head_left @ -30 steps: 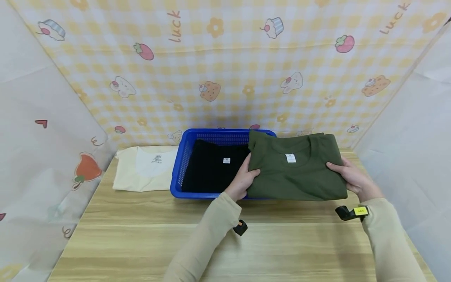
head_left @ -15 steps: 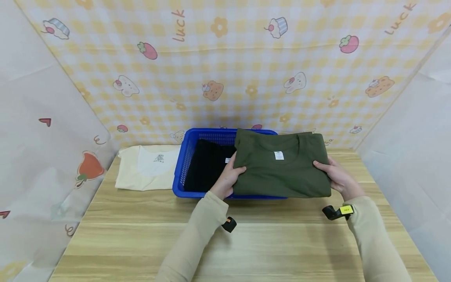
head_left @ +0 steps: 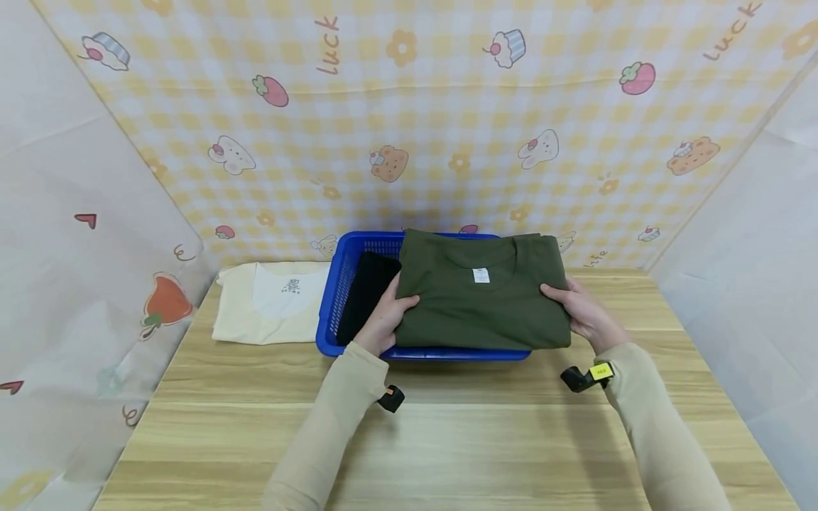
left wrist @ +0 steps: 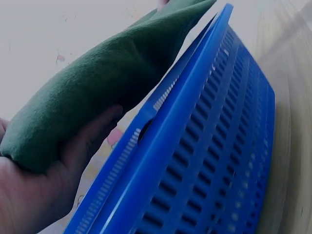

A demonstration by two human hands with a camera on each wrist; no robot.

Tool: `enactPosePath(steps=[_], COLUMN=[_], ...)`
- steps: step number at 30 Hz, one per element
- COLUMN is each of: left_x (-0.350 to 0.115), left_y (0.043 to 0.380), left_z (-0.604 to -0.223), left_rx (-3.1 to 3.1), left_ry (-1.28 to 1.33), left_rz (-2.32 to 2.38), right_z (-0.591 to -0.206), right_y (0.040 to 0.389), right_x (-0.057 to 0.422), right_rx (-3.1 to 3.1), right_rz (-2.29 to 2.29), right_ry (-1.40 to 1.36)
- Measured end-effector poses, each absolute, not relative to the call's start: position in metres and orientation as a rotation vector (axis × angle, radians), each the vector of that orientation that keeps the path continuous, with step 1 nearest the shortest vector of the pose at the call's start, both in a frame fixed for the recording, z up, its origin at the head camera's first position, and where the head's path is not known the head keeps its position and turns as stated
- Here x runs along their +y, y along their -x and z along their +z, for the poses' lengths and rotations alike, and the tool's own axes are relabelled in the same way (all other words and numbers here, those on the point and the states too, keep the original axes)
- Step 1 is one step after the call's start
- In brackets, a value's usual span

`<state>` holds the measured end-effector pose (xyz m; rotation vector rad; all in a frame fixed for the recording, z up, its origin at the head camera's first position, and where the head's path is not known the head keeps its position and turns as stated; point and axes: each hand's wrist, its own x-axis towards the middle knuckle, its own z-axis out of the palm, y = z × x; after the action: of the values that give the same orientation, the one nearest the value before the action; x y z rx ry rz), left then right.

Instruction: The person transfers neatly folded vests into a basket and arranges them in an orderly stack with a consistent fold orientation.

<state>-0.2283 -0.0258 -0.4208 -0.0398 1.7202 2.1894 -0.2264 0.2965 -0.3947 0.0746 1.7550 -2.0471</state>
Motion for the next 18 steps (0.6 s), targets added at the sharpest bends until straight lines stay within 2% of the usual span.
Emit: enactPosePath(steps=[18], left_x=[-0.069], left_y=[0.236], left_z=[-0.419], left_rx=[1.786], left_ry=[0.12], left_rz=[2.16], right_z=[-0.398], right_y=[0.246], right_x=[0.249], right_rx=[1.829], right_rz=[-2.017], right_ry=[-0.084])
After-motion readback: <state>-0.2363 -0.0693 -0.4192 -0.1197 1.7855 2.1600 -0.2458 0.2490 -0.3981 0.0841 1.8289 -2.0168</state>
